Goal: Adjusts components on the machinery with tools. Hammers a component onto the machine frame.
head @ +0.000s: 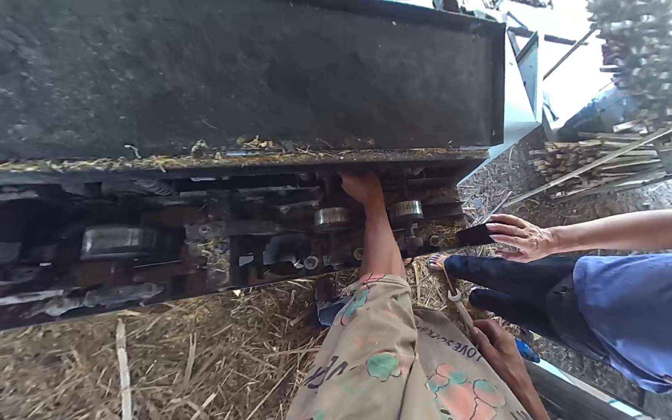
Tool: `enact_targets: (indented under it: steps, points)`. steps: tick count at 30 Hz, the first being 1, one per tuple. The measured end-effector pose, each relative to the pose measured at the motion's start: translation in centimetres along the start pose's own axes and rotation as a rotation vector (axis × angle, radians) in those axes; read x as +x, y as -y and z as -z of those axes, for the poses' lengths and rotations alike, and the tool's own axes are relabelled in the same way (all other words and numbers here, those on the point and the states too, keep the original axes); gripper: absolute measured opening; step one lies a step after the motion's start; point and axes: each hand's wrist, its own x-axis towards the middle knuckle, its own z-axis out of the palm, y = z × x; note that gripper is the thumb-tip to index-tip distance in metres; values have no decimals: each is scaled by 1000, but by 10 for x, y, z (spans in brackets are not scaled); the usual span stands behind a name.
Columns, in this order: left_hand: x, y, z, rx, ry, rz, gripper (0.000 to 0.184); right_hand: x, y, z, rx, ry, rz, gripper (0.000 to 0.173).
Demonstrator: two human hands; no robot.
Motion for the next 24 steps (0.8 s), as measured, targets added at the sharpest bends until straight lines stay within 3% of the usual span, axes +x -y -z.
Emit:
enact_targets:
  steps: [3, 5, 7, 9, 11, 13, 15, 19, 24]
  points:
    - [-2, -3, 3, -23, 18, -10, 50, 0, 0, -3, 37, 12, -29, 24]
    - [-5, 1, 14, -167, 126, -29, 61, 8, 2, -9, 41, 66, -24, 25]
    - [-16, 8, 40, -316, 396, -77, 71, 20, 9, -16, -5, 148, 25, 27]
    - [-27, 15, 88, -401, 665, -83, 62, 31, 24, -25, -69, 238, 80, 29]
    - [-22, 27, 155, -284, 807, -200, 50, 36, 45, -36, -90, 298, 120, 30]
    - [-6, 49, 214, -73, 767, -367, 40, 38, 68, -52, -50, 329, 151, 30]
    - [7, 74, 253, 141, 766, -427, 37, 37, 89, -71, 30, 388, 146, 28]
    - [27, 97, 263, 345, 928, -467, 35, 30, 121, -118, 144, 479, 123, 28]
    - [58, 94, 267, 380, 1225, -500, 29, 18, 159, -182, 204, 470, 80, 30]
